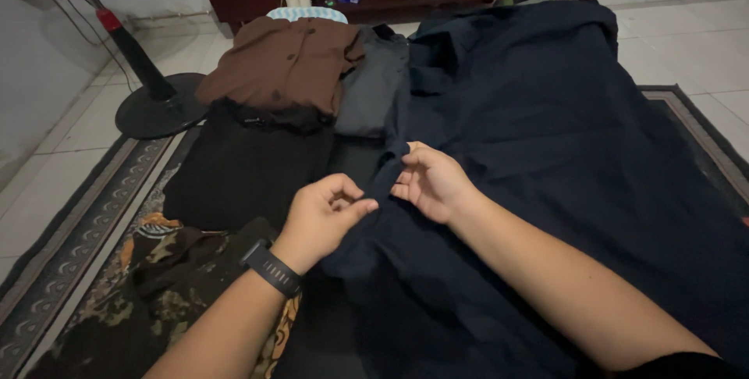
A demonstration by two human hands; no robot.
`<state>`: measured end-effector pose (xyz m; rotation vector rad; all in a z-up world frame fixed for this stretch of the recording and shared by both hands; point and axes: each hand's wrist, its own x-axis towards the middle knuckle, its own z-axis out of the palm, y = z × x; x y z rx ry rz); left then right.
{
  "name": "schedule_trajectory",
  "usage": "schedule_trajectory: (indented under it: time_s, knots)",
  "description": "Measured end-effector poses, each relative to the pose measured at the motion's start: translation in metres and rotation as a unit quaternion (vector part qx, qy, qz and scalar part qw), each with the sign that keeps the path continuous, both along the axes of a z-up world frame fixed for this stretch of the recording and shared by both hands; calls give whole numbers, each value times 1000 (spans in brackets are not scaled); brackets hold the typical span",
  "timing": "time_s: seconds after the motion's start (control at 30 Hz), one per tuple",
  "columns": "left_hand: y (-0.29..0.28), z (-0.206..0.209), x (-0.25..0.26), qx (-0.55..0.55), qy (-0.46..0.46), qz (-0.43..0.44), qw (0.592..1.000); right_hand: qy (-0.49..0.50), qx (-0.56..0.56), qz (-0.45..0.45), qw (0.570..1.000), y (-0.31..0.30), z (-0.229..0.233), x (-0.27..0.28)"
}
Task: The person is folding a camouflage-patterned cloth and a blue shirt on a mattress.
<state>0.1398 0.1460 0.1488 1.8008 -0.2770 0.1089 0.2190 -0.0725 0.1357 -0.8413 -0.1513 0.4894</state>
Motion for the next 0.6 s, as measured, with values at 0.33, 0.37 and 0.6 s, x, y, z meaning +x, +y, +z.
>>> schedule_trajectory:
  time_s: [0.33,0.37,0.6]
  knots:
    - [-8,33,-25,117,-283,-130,943,-42,-17,21,999,-2,-29,19]
    - [-7,34,-25,98,-270,-118,951,-48,8,-6,999,-3,-39,26]
    - [56,-7,40,97,-131,220,962,-123,-155,-14,980,-3,25,6]
